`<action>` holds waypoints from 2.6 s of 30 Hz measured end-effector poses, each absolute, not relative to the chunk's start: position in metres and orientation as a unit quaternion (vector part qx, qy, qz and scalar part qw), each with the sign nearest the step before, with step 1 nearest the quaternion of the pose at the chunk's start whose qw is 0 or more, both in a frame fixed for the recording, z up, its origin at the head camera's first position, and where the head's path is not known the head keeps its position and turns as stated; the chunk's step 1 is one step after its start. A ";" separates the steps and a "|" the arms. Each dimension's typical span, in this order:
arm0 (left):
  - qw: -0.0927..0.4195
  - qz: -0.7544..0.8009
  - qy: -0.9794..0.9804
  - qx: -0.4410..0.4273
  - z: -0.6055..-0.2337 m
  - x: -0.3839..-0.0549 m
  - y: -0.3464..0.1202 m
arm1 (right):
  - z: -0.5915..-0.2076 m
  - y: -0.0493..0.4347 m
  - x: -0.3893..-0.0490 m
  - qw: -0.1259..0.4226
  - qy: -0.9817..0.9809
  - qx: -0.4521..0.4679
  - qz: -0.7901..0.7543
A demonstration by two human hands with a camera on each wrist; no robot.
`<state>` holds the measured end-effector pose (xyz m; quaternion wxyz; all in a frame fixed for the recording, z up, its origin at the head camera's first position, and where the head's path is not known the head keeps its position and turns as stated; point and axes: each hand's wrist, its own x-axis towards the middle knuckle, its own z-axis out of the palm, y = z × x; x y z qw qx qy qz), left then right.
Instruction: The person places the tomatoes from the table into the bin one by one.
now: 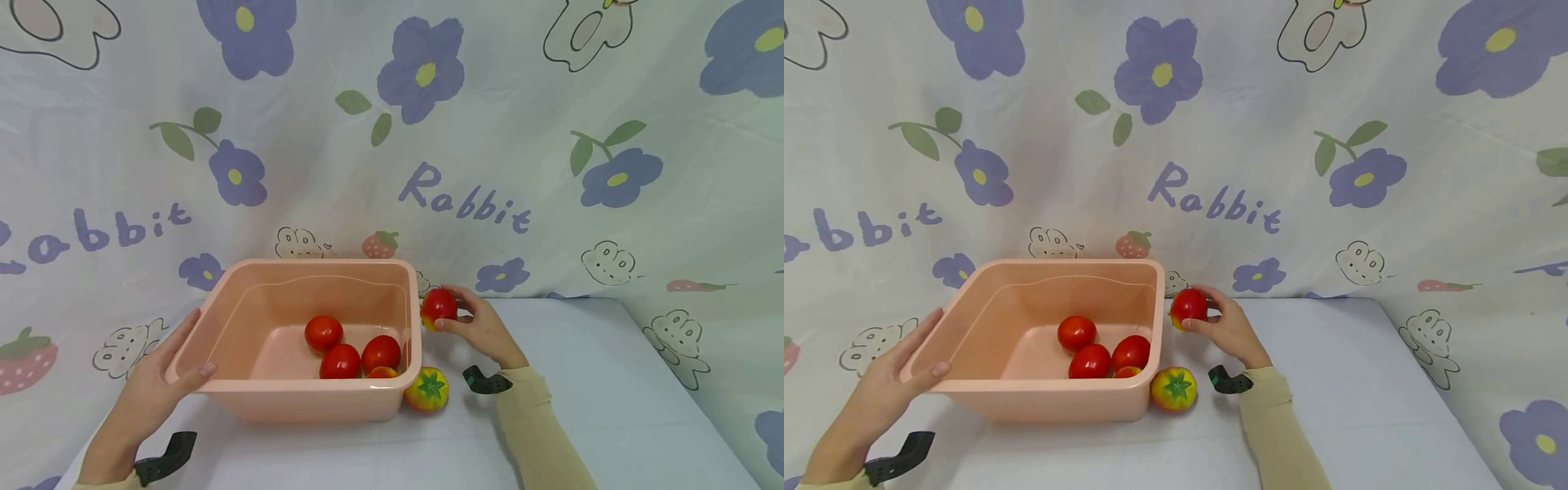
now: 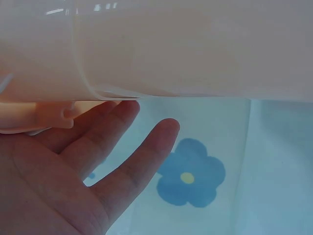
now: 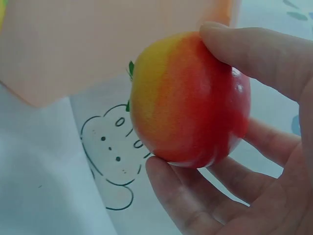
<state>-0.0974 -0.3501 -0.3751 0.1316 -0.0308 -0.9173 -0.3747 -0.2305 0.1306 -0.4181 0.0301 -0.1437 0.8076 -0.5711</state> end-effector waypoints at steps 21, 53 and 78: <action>0.127 -0.374 -0.918 -0.030 -0.372 -0.097 -0.348 | -0.389 0.136 -0.215 -0.057 0.800 -0.160 -0.576; 0.117 -0.368 -0.923 -0.014 -0.370 -0.097 -0.346 | -0.358 0.122 -0.187 -0.129 0.735 -0.252 -0.616; 0.119 -0.369 -0.922 -0.020 -0.373 -0.097 -0.349 | -0.355 0.095 -0.167 -0.112 0.735 -0.307 -0.594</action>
